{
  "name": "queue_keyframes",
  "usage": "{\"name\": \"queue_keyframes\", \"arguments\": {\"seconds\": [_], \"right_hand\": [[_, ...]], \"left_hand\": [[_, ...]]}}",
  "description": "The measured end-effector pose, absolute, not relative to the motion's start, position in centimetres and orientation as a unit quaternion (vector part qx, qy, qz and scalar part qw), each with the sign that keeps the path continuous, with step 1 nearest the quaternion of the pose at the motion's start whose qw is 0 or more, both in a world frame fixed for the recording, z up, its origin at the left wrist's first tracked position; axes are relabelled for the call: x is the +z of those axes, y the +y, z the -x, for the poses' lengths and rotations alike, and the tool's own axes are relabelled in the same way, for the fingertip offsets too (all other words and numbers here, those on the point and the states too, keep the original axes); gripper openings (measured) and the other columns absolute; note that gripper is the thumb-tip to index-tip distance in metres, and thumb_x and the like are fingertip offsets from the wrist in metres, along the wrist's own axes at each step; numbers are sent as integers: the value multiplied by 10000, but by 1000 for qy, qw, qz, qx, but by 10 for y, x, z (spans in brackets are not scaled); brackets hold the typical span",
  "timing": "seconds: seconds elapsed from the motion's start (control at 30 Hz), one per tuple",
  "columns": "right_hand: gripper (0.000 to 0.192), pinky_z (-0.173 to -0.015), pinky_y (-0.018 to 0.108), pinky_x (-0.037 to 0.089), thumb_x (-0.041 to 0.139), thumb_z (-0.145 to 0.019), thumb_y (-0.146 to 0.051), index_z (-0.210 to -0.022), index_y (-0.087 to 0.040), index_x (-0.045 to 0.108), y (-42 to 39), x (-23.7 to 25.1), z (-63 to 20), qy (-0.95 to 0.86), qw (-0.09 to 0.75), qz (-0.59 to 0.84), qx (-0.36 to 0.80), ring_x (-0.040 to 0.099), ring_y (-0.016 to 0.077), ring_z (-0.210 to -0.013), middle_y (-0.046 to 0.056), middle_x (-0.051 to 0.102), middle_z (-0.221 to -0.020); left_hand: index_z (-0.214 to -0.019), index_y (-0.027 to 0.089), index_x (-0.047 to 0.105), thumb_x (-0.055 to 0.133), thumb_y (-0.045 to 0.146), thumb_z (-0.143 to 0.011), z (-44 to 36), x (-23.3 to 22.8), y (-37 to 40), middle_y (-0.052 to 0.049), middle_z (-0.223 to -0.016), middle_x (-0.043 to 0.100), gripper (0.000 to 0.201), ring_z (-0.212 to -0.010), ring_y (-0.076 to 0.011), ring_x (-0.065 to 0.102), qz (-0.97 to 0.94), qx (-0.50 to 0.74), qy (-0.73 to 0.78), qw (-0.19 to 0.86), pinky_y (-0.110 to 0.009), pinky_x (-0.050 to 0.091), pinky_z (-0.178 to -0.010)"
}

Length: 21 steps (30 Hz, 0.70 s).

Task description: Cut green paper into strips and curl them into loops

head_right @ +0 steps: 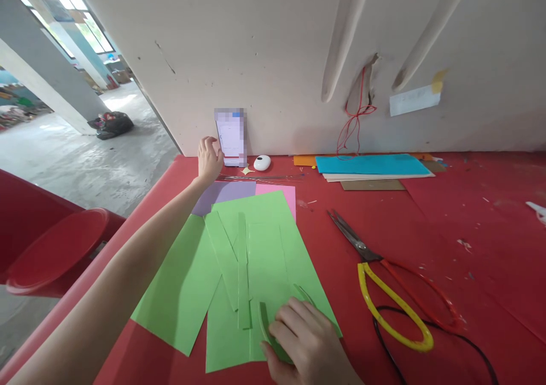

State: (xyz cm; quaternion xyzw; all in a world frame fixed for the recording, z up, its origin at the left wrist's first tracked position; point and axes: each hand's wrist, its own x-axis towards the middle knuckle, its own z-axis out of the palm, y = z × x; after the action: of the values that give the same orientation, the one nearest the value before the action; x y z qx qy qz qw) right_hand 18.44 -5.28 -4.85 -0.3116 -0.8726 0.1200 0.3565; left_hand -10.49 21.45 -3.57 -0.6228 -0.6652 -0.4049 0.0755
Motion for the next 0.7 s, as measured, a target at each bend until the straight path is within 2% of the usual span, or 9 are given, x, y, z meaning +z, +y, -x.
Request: {"name": "queue_keyframes", "arguments": {"seconds": [0.17, 0.43, 0.6, 0.7], "right_hand": [[194, -492, 245, 344, 467, -806, -115, -634, -174, 536, -52, -50, -184, -870, 367, 306, 122, 459, 125, -550, 8, 528, -560], [194, -500, 254, 343, 470, -809, -120, -638, -177, 541, -51, -49, -185, -870, 365, 307, 126, 454, 127, -560, 10, 531, -566], [198, -496, 251, 338, 463, -816, -123, -639, -175, 537, -52, -50, -184, -871, 365, 305, 125, 459, 125, -559, 10, 528, -573], [206, -499, 248, 337, 460, -821, -129, -633, -172, 530, -52, -50, -184, -871, 363, 306, 126, 461, 124, -556, 9, 525, -573]], "left_hand": [[-1154, 130, 453, 415, 157, -805, 107, -37, 208, -157, -1274, 447, 352, -1264, -273, 361, 669, -356, -642, 118, -450, 152, -1128], [-1121, 217, 504, 402, 168, -823, 114, -37, 199, -42, -1443, 378, 319, -1394, -231, 211, 752, -282, -580, 137, -479, -96, -1156], [-1155, 209, 489, 408, 175, -830, 122, -35, 194, -68, -1451, 362, 337, -1390, -243, 224, 767, -257, -565, 162, -514, -75, -1151], [-1131, 190, 496, 421, 197, -823, 127, -38, 194, -99, -1378, 440, 317, -1353, -255, 290, 750, -272, -579, 168, -516, -38, -1155]]}}
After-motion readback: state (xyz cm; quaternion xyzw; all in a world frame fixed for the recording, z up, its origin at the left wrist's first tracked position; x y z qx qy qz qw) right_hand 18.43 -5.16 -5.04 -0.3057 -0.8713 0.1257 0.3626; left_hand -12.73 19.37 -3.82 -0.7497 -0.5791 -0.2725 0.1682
